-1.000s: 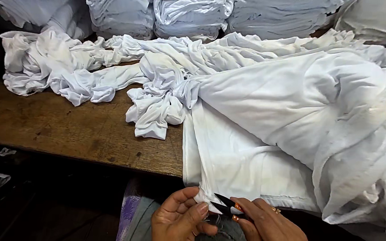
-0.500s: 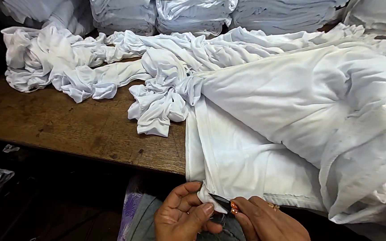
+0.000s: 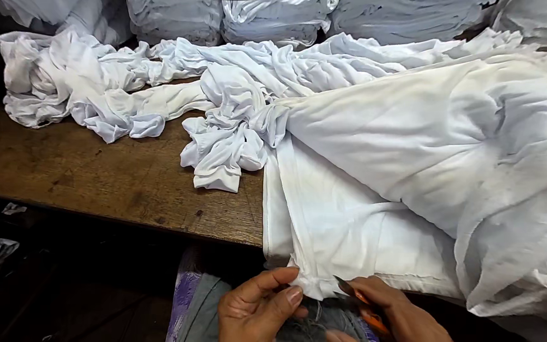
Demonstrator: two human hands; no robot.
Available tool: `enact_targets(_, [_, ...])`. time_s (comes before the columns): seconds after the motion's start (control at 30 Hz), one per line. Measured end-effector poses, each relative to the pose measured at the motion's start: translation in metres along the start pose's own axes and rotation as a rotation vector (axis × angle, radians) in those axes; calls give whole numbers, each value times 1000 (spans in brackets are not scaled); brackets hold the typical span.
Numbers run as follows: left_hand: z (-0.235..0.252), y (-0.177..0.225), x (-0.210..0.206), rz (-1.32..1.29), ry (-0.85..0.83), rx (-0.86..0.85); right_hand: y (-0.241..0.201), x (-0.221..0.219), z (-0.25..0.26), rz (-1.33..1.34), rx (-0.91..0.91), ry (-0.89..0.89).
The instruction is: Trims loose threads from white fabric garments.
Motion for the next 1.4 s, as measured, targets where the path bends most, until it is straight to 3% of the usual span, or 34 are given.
enact_targets(0.13, [3,2,-6,60,-152,-49,3,-15,8,7,-32,96])
enact_targets(0.33, [24,17,-16,657,-337,-539,1,4,24,279,-4,-2])
enact_targets(0.43, [38,21,-25,810,-414,-668,4,14,27,305,0,-66])
enact_targets(0.57, [50,23,-43,621,-619,-532,12,36,33,245,-103,-24])
enact_targets(0.77, [66,30,-53,573,-454,-125,24,46,35,-237,-45,107])
enact_targets(0.93, [69,29,-54,528,-413,-25,8,58,17,-413,69,67])
enact_targets(1.4, [71,25,-53,436,-389,137,10,48,17,-456,124,80])
Point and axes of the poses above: each hand's wrist, its own z-axis towards the middle knuckle, its own x-axis out of the back of the hand, y = z × x, the point moved 5 cm from there along z, towards the middle knuckle, and after that the axes turned 14 degrees about -z, right-handed, at the moved point
